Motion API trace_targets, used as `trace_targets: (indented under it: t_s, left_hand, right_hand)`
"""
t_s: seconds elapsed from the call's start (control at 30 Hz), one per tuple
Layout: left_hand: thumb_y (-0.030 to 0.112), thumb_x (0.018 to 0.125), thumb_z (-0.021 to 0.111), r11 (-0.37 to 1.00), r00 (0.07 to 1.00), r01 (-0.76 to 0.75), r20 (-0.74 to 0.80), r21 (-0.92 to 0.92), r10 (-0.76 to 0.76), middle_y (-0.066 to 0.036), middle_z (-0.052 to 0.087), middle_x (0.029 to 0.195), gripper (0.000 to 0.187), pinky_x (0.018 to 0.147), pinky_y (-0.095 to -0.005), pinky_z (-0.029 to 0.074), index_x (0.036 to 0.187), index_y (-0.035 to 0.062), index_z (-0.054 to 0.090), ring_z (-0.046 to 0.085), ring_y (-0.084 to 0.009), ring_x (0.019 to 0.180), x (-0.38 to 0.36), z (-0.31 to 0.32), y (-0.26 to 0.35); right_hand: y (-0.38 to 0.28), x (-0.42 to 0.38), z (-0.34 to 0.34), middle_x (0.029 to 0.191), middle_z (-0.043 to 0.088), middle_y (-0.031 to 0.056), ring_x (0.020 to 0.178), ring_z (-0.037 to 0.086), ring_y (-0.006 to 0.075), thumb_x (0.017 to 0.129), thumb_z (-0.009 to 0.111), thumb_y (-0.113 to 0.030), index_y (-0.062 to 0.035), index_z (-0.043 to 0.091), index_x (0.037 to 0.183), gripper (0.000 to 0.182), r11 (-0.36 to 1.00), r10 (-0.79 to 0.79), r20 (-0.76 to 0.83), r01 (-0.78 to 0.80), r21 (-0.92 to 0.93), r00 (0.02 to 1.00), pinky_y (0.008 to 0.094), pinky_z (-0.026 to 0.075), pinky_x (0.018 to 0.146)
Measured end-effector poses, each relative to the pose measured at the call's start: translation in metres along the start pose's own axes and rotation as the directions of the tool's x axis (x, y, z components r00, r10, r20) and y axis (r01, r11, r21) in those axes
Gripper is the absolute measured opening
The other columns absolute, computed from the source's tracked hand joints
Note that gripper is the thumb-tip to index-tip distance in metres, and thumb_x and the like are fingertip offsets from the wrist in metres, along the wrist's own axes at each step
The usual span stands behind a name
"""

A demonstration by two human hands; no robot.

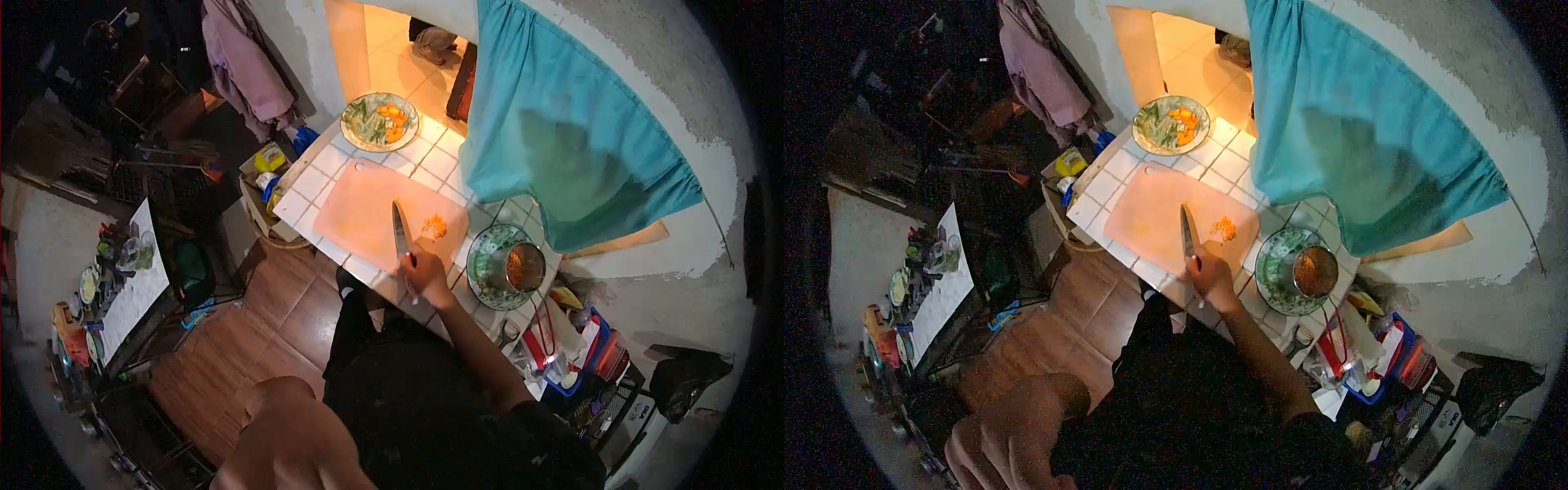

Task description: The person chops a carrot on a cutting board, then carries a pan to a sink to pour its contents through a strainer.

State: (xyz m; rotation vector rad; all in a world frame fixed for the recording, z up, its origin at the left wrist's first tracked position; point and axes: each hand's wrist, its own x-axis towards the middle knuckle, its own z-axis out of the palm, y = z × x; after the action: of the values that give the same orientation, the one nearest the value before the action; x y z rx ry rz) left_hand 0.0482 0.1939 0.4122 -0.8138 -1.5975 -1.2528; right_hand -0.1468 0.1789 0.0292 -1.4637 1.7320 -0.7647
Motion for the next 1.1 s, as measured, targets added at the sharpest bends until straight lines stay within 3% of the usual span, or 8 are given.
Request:
trace_targets:
  t_s: [0.07,0.2,0.23,0.27,0.37,0.73,0.87,1.1]
  left_hand:
    - [0.045,0.109,0.046,0.926,0.962,-0.262,0.002,-0.273,0.273,-0.007,0.062,0.065,0.056,0.07,-0.0447,0.056,0.067,0.0111,0.063,0.06,-0.0193,0.054,0.001,-0.008,-0.028]
    - [0.034,0.107,0.047,0.859,0.988,0.045,-0.104,-0.511,-0.113,-0.009,0.057,0.079,0.038,0.088,-0.0461,0.052,0.079,0.0102,0.057,0.055,-0.0228,0.067,-0.091,-0.05,-0.076]
    - [0.028,0.105,0.051,0.872,0.879,0.123,-0.355,-0.474,-0.317,-0.007,0.057,0.086,0.027,0.091,-0.0432,0.05,0.086,0.0104,0.057,0.055,-0.0197,0.073,-0.112,-0.052,-0.089]
    - [0.023,0.102,0.057,0.885,0.241,0.323,-0.876,-0.334,-0.419,-0.004,0.058,0.098,0.013,0.1,-0.0421,0.048,0.1,0.0103,0.058,0.058,-0.0151,0.087,-0.125,-0.028,-0.081]
    - [-0.005,0.093,0.067,0.803,-0.145,0.4,-0.896,-0.442,-0.421,-0.002,0.06,0.106,0.033,0.105,-0.0441,0.05,0.118,0.0123,0.055,0.061,-0.0131,0.095,-0.198,-0.045,-0.114]
    - [-0.013,0.088,0.065,0.329,0.103,0.944,-0.928,-0.022,-0.357,-0.007,0.053,0.106,0.028,0.085,-0.0323,0.055,0.109,0.003,0.056,0.059,-0.0153,0.096,-0.357,-0.003,-0.081]
    - [-0.014,0.076,0.063,-0.325,-0.202,0.941,-0.922,-0.089,-0.331,-0.017,0.051,0.114,0.037,0.08,-0.0367,0.054,0.108,0.003,0.062,0.062,-0.0284,0.093,-0.447,0.039,-0.035]
    - [-0.01,0.073,0.066,-0.501,-0.366,0.847,-0.878,-0.177,-0.308,-0.019,0.054,0.112,0.034,0.082,-0.0412,0.055,0.104,0.0029,0.064,0.063,-0.0321,0.088,-0.58,0.081,-0.041]
  right_hand:
    - [0.011,0.002,0.006,0.079,0.067,0.0232,0.074,0.068,0.0432,0.094,0.059,-0.031,-0.003,0.063,0.098,0.028,0.994,-0.081,-0.051,0.076,-0.084,0.995,0.0499,0.052,0.067]
    - [0.011,-0.002,0.005,0.075,0.066,0.0221,0.072,0.068,0.0411,0.094,0.064,-0.027,-0.0014,0.063,0.092,0.026,0.992,-0.127,-0.115,0.124,-0.029,0.985,0.0469,0.052,0.064]
    - [0.011,-0.003,0.004,0.075,0.066,0.0221,0.072,0.068,0.0411,0.094,0.064,-0.027,-0.0014,0.063,0.092,0.026,0.992,-0.13,-0.119,0.128,-0.024,0.984,0.0469,0.052,0.064]
    - [0.01,-0.004,0.006,0.077,0.067,0.023,0.074,0.068,0.0429,0.094,0.063,-0.026,-0.0008,0.062,0.094,0.025,0.994,-0.1,-0.117,0.096,-0.044,0.988,0.0493,0.052,0.066]
    - [0.006,-0.002,0.007,0.079,0.067,0.0243,0.076,0.067,0.0449,0.093,0.062,-0.025,-0.0007,0.063,0.096,0.024,0.995,-0.089,-0.098,0.083,-0.055,0.991,0.0522,0.052,0.068]
    - [0.008,0.0,0.0,0.076,0.067,0.0204,0.073,0.068,0.0411,0.094,0.064,-0.029,-0.0023,0.065,0.102,0.027,0.995,-0.097,-0.045,0.095,-0.037,0.994,0.0504,0.052,0.066]
    - [0.004,-0.001,-0.002,0.076,0.067,0.021,0.072,0.068,0.042,0.094,0.065,-0.029,-0.0016,0.063,0.098,0.027,0.993,-0.111,-0.051,0.109,-0.041,0.992,0.05,0.052,0.065]
    - [0.001,-0.001,0.0,0.077,0.067,0.022,0.074,0.068,0.0424,0.094,0.065,-0.028,-0.0016,0.064,0.097,0.027,0.994,-0.097,-0.067,0.093,-0.056,0.993,0.0495,0.052,0.066]
